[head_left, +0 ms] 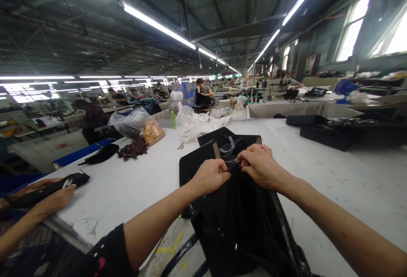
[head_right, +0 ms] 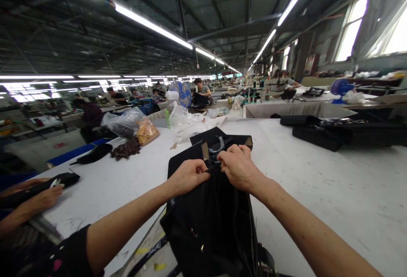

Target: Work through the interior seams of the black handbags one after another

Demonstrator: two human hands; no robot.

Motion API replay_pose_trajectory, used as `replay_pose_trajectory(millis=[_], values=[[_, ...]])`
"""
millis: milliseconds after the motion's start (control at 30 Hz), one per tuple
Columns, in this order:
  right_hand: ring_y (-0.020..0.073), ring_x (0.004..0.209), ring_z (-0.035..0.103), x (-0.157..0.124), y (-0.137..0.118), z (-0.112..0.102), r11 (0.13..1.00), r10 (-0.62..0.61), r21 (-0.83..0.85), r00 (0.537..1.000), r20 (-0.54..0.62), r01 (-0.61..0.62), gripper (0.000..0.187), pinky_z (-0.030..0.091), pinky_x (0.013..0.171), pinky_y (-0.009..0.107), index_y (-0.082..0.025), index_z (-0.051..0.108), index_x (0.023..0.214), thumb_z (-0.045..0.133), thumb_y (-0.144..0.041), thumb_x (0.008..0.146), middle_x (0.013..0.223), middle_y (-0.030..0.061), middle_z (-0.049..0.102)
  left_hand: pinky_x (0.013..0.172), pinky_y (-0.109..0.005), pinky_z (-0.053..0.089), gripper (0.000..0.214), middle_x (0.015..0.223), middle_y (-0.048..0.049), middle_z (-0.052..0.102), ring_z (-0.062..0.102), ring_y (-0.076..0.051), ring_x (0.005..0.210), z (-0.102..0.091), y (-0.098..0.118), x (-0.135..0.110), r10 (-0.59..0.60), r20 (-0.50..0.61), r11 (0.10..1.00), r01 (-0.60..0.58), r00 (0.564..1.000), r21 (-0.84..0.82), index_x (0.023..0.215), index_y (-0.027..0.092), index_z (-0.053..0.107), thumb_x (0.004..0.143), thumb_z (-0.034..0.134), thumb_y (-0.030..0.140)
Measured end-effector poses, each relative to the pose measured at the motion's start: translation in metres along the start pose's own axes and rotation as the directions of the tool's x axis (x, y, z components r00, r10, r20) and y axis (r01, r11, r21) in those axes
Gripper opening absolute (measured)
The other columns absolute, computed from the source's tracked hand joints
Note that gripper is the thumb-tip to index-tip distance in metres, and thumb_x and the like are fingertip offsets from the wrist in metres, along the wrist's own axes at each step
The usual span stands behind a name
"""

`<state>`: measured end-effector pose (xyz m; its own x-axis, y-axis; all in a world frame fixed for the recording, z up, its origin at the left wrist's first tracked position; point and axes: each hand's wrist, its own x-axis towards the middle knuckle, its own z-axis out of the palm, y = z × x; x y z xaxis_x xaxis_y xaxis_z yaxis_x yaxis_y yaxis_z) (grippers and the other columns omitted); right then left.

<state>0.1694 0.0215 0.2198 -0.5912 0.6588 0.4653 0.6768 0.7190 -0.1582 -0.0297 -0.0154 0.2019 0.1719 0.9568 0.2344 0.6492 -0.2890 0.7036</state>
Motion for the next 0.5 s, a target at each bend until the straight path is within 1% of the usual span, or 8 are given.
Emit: replay_pose_trajectory(millis=[67,133,200,333,400,500], values=[[0.0197,0.094,0.051,0.0026,-0.0042,0.0008,1.0,-0.005,-0.018,1.0,0.008,0.006,0.024,0.019,0.098,0.042,-0.022,0.062,0.096,0.055,-0.012,0.074,0.085,0.0021,0.063,0.047,-0.022,0.033,0.024,0.064,0.0002,0.065,0.053,-0.013,0.052,0.0009,0.0014,-0.002,0.036,0.013,0.997,-0.035,0.999,-0.062,0.087,0.018,0.071,0.075,0.057,0.033],[0.0198,0.093,0.051,0.0045,-0.0083,0.0013,0.999,-0.007,-0.052,1.0,0.015,0.007,0.023,0.019,0.099,0.042,-0.021,0.062,0.094,0.052,-0.012,0.075,0.084,0.003,0.063,0.051,-0.023,0.036,0.029,0.068,0.0006,0.067,0.056,-0.014,0.055,0.0015,0.0036,-0.0029,0.1,0.024,0.991,-0.098,0.995,-0.087,0.096,0.022,0.073,0.074,0.055,0.024],[0.02,0.093,0.052,0.0054,-0.0111,0.0018,0.996,0.007,-0.09,1.0,0.017,-0.005,0.023,0.02,0.099,0.041,-0.02,0.062,0.094,0.05,-0.012,0.075,0.085,0.0043,0.063,0.054,-0.023,0.038,0.033,0.066,0.0013,0.068,0.057,-0.014,0.058,0.0016,0.0056,-0.0025,0.131,0.026,0.988,-0.128,0.991,-0.082,0.097,0.024,0.074,0.072,0.053,0.019],[0.0206,0.092,0.052,0.0047,-0.011,0.0043,0.989,0.029,-0.145,1.0,0.004,-0.028,0.026,0.021,0.098,0.041,-0.019,0.061,0.094,0.048,-0.01,0.073,0.084,0.005,0.064,0.056,-0.022,0.039,0.035,0.062,0.0015,0.065,0.057,-0.015,0.06,0.0002,0.0083,-0.0004,0.113,0.042,0.991,-0.11,0.993,-0.07,0.099,0.022,0.074,0.072,0.053,0.018],[0.021,0.091,0.052,0.004,-0.0096,0.0061,0.985,0.027,-0.168,1.0,-0.009,-0.028,0.027,0.021,0.098,0.042,-0.019,0.06,0.094,0.048,-0.01,0.072,0.083,0.0047,0.064,0.056,-0.021,0.038,0.034,0.061,0.0017,0.063,0.055,-0.013,0.059,-0.0004,0.0091,0.0002,0.109,0.068,0.992,-0.104,0.992,-0.069,0.099,0.021,0.074,0.071,0.055,0.018],[0.0215,0.091,0.052,0.0037,-0.0093,0.0077,0.981,0.013,-0.194,1.0,-0.02,-0.017,0.028,0.02,0.099,0.043,-0.018,0.061,0.094,0.048,-0.009,0.071,0.082,0.0046,0.065,0.053,-0.02,0.035,0.031,0.057,0.0036,0.057,0.048,-0.009,0.052,0.0,0.0075,0.0011,0.096,0.105,0.991,-0.085,0.99,-0.103,0.098,0.02,0.073,0.071,0.057,0.019]])
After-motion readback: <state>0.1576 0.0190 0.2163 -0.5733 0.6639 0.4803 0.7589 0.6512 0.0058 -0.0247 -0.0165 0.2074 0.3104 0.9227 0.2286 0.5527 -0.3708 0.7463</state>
